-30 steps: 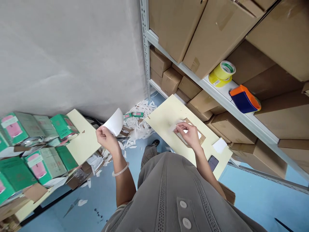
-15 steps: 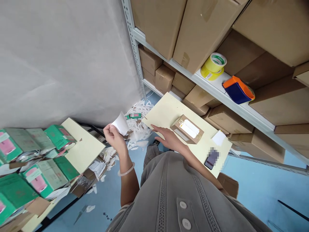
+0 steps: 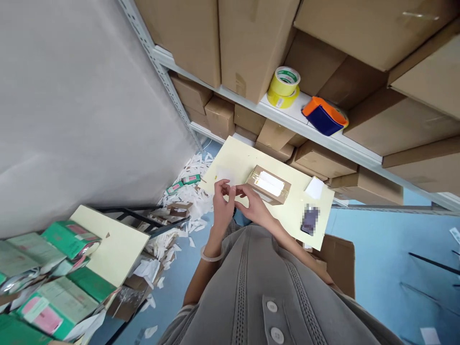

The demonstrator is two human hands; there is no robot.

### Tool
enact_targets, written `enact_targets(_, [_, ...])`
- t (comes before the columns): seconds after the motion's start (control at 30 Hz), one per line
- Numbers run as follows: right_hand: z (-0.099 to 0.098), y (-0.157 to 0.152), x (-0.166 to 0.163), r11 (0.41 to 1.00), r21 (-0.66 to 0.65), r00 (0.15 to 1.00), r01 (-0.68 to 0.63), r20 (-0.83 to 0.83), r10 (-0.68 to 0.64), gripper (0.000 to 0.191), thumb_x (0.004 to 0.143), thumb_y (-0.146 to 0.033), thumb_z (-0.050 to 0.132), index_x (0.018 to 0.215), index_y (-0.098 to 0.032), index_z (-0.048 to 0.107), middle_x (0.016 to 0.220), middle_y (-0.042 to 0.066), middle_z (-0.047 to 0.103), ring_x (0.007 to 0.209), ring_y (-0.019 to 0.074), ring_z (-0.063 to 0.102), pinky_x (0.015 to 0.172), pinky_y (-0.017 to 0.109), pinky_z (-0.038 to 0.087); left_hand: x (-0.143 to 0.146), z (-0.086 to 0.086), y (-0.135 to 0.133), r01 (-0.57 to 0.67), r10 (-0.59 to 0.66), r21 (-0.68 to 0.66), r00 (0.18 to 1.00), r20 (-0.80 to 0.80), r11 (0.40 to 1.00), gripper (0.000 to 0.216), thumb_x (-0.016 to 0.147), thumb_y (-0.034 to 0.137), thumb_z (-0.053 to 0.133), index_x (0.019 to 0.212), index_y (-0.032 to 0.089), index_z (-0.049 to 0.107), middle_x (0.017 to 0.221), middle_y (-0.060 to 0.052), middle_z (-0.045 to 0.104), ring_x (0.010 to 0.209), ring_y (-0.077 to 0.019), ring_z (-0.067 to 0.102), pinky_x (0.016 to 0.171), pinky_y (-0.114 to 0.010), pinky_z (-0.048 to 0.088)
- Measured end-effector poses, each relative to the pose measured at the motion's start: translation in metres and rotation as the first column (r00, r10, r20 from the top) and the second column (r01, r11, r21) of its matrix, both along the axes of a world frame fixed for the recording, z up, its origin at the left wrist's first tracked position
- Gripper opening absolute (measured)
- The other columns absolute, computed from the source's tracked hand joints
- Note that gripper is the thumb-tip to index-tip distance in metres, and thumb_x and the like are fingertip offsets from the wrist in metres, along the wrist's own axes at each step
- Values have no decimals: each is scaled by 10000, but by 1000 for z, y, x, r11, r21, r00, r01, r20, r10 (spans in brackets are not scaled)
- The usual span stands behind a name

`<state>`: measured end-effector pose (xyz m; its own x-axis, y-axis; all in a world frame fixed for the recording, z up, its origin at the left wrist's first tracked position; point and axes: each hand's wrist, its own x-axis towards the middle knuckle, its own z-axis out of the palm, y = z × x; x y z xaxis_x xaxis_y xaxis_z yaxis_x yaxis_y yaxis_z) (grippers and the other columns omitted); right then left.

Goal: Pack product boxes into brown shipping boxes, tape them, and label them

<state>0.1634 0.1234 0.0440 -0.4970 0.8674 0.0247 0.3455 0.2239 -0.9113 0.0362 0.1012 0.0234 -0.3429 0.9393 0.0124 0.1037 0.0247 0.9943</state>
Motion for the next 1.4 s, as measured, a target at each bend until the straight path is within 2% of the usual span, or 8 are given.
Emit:
enact_targets(0.2, [-5,-1,20,949,-36,949,313,-32,-314,123,831,-249,566,941,-239,512,891,20,621,814,181,604,759,323,506,21,4,10,270,-270,0,963,17,963,419,870,405,638,1209,239,458,931,-22,568,862,-157,590,825,-304,482])
enact_targets(0.33, [-6,3,38,898,-56,897,437,-44,-439,85,849,-306,565,869,-237,520,832,12,609,755,169,585,720,307,493,32,3,16,407,-406,-21,913,32,913,452,870,386,636,1254,243,446,1065,-63,601,964,-175,602,846,-316,486])
enact_targets(0.47, [-9,3,62,850,-71,850,522,-46,-526,138,853,-364,591,847,-227,575,865,28,612,742,161,594,713,303,499,31,-15,32,280,-282,-61,959,-20,958,343,913,395,571,1201,235,479,1177,-93,571,990,-174,582,836,-318,486])
enact_targets(0.6, [-17,-2,85,788,-140,794,599,-22,-608,225,827,-448,630,829,-226,590,872,32,615,739,160,603,702,297,504,24,-45,53,141,-165,-151,973,-164,978,387,845,384,655,1174,235,515,1219,-108,503,1049,-205,544,850,-352,490])
enact_targets(0.73, [-23,-7,102,708,-220,724,671,-12,-689,300,788,-513,655,813,-222,591,846,24,609,727,154,598,695,286,492,27,-63,68,251,-305,-245,929,-211,936,239,842,365,653,1037,237,599,1169,-98,540,1152,-238,507,923,-386,474])
enact_targets(1.0, [-50,3,130,500,-329,537,801,23,-844,376,742,-587,653,808,-229,562,670,-28,560,637,148,549,615,268,464,55,-71,94,464,-517,-251,825,-228,850,156,862,345,620,779,220,574,1091,-82,604,1117,-227,551,952,-384,467])
enact_targets(1.13, [-77,19,143,428,-220,451,877,65,-890,380,729,-590,655,744,-216,588,840,39,603,787,188,600,637,288,492,64,-75,113,472,-549,-289,773,-318,833,207,834,371,656,717,223,573,986,-67,595,1057,-241,562,945,-395,460])
enact_targets(1.4, [-123,44,147,386,-63,382,920,363,-850,151,752,-350,673,696,-231,601,931,45,571,875,204,612,815,353,526,72,-97,132,439,-586,-390,635,-503,810,281,848,393,632,632,229,558,916,-84,573,992,-280,560,885,-413,446])
